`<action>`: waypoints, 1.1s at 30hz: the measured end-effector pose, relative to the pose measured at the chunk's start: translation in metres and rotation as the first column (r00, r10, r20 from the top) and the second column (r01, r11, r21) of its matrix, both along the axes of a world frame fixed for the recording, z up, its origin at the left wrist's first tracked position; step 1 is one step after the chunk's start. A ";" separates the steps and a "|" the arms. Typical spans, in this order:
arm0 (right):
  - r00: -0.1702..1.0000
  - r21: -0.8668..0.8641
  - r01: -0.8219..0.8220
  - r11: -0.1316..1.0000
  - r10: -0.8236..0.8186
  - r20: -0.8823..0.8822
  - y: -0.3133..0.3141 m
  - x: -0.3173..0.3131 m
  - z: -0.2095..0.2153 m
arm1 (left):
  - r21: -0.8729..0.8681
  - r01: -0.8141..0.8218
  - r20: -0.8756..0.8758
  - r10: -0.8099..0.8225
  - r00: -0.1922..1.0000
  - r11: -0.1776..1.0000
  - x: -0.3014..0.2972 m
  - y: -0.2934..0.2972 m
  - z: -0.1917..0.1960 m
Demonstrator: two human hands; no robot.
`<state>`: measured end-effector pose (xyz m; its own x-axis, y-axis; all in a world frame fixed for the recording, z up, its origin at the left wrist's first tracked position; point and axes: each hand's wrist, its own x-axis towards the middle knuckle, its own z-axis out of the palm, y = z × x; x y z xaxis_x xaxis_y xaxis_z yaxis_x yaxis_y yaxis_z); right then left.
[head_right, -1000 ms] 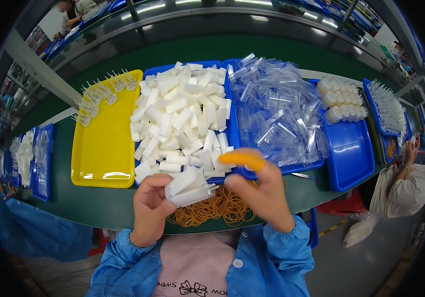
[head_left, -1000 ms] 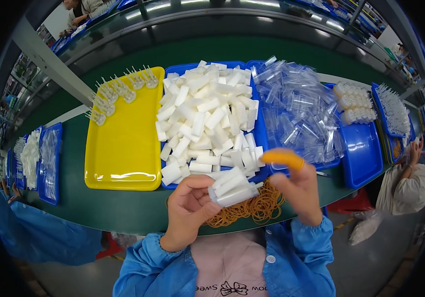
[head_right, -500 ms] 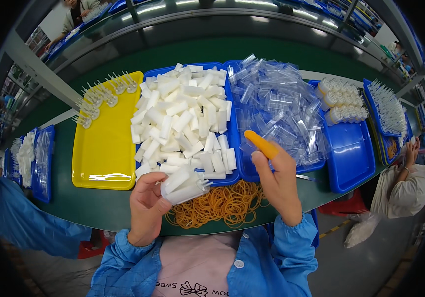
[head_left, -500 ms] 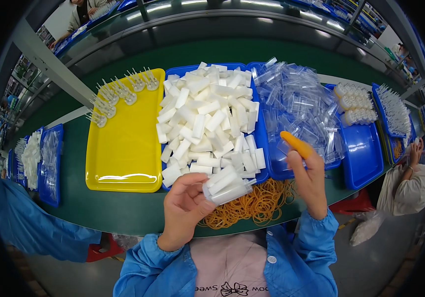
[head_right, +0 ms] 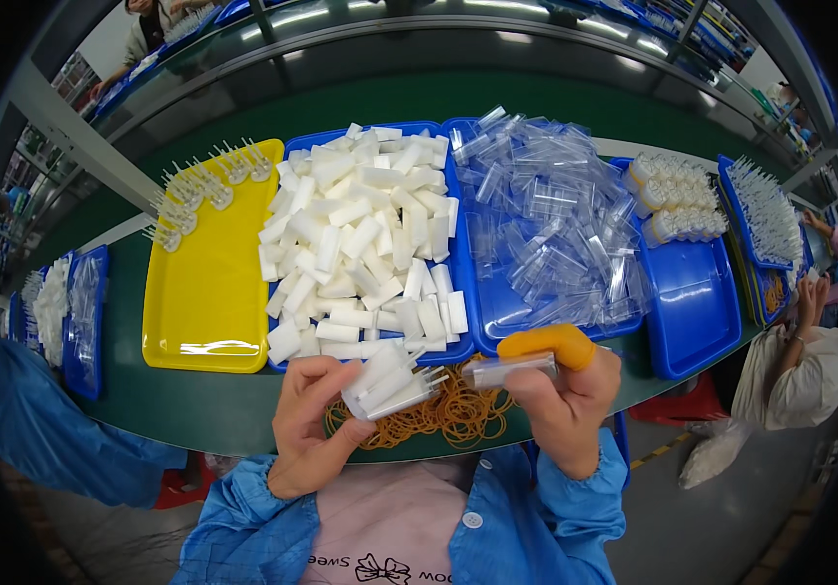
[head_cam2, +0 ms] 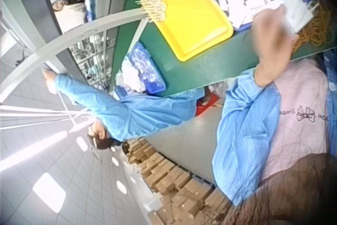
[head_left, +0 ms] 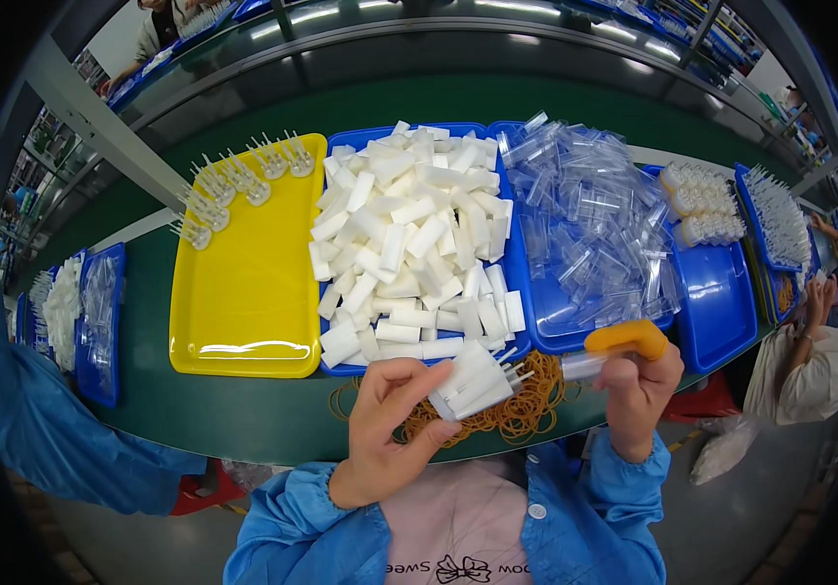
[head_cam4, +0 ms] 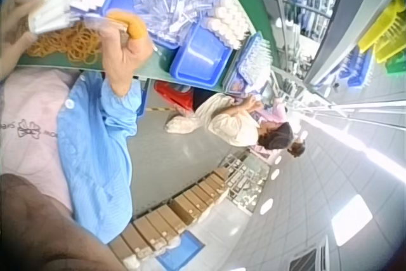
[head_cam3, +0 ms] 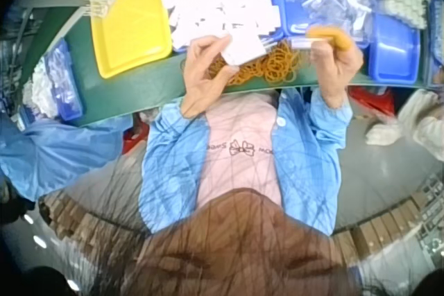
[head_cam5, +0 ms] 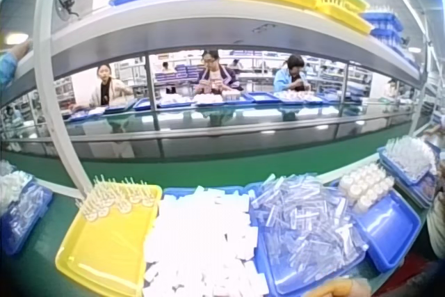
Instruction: The person assembles small white plastic components by inserting them into clear plastic sleeves. They then secure the bundle with a rubber band and use a tool to adjust the components inside the sleeve. The process is repeated for multiple units on a factory assembly line.
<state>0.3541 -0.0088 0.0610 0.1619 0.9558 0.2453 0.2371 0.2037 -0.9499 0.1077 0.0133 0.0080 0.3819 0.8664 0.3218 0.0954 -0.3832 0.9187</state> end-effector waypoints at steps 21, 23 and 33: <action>0.940 -0.012 -0.046 0.999 0.040 -0.339 0.024 -0.029 -0.029 | 0.212 0.051 -0.203 -0.007 0.979 0.976 0.012 -0.005 0.015; 0.936 -0.033 -0.064 0.997 0.048 -0.348 0.024 -0.029 -0.025 | 0.232 0.061 -0.243 -0.003 0.970 0.971 0.011 -0.005 0.020; 0.999 0.081 -0.003 0.997 0.006 -0.047 0.024 -0.027 -0.021 | 0.060 0.154 -0.153 -0.143 0.978 0.986 0.013 0.000 0.018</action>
<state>0.3270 0.0153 0.0396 0.1709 0.9339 0.3139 0.1911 0.2811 -0.9405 0.1206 0.0136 0.0261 0.5527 0.7731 0.3112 0.1650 -0.4675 0.8685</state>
